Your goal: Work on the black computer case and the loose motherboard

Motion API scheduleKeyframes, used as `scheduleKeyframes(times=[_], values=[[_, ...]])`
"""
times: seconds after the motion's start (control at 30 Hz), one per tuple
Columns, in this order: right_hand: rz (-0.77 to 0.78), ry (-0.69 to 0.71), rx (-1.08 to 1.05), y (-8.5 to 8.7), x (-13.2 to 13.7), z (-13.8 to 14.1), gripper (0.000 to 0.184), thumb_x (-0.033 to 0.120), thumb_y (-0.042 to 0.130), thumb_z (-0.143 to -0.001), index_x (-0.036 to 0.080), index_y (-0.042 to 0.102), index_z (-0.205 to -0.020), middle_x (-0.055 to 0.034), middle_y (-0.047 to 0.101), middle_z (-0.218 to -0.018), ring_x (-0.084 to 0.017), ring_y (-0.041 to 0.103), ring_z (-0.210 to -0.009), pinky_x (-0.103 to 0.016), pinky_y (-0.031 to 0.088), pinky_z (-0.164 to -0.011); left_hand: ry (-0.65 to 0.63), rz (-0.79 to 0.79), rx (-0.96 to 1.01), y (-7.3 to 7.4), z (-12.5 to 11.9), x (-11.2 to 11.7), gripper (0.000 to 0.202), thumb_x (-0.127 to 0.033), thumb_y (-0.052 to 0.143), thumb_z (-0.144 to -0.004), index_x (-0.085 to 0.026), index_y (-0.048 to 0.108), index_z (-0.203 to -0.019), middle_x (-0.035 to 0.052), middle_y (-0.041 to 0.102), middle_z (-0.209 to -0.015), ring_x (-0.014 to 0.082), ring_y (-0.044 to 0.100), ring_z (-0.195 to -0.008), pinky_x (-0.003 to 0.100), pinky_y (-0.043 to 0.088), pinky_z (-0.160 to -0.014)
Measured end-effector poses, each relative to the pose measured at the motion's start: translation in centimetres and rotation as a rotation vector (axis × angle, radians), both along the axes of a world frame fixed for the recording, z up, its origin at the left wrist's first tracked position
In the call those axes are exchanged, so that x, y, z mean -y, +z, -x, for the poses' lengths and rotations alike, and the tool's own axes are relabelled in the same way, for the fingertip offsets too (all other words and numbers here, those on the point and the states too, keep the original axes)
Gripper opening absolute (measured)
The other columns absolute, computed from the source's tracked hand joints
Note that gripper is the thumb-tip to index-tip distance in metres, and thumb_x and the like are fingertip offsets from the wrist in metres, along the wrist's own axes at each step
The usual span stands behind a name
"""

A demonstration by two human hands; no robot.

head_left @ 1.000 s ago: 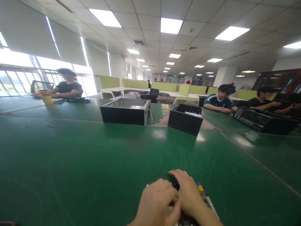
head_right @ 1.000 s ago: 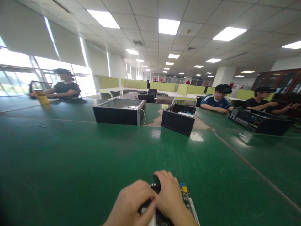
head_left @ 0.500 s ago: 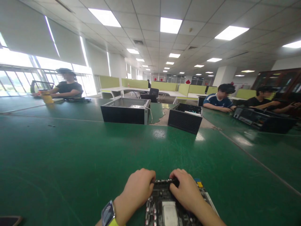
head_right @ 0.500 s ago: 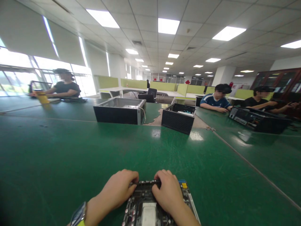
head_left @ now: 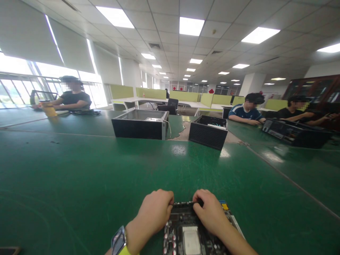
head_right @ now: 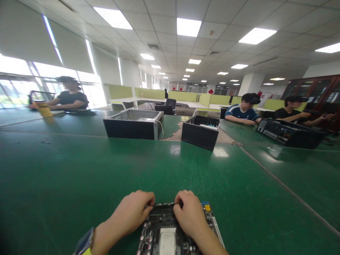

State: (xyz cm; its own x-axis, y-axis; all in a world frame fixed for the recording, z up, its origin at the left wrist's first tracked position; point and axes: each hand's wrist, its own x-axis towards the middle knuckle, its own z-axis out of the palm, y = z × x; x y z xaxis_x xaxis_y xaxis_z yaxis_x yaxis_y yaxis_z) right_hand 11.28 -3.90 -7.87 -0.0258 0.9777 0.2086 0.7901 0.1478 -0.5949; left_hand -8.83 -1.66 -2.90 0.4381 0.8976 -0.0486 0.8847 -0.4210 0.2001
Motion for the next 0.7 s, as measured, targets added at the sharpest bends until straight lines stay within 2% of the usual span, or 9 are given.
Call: scheduleKeyframes(times=[0.5, 0.7], values=[[0.015, -0.007, 0.032, 0.08, -0.12, -0.03, 0.01, 0.012, 0.046, -0.066, 0.02, 0.051, -0.066, 0.0004, 0.058, -0.071, -0.017, 0.049, -0.076, -0.027, 0.034, -0.071, -0.001, -0.021, -0.054, 0.29, -0.26, 0.39, 0.022, -0.015, 0.044, -0.071, -0.024, 0.062, -0.079, 0.0048, 0.068, -0.085, 0.025, 0.064, -0.083, 0.033, 0.044, -0.067], [-0.031, -0.01, -0.018, -0.01, -0.07, 0.0, 0.012, 0.01, 0.046, -0.065, 0.02, 0.052, -0.067, 0.0005, 0.055, -0.072, -0.016, 0.049, -0.077, -0.027, 0.035, -0.07, 0.002, -0.053, -0.055, 0.79, -0.59, 0.56, 0.017, -0.013, 0.045, -0.068, -0.022, 0.058, -0.075, 0.003, 0.067, -0.081, 0.021, 0.062, -0.078, 0.028, 0.039, -0.06]])
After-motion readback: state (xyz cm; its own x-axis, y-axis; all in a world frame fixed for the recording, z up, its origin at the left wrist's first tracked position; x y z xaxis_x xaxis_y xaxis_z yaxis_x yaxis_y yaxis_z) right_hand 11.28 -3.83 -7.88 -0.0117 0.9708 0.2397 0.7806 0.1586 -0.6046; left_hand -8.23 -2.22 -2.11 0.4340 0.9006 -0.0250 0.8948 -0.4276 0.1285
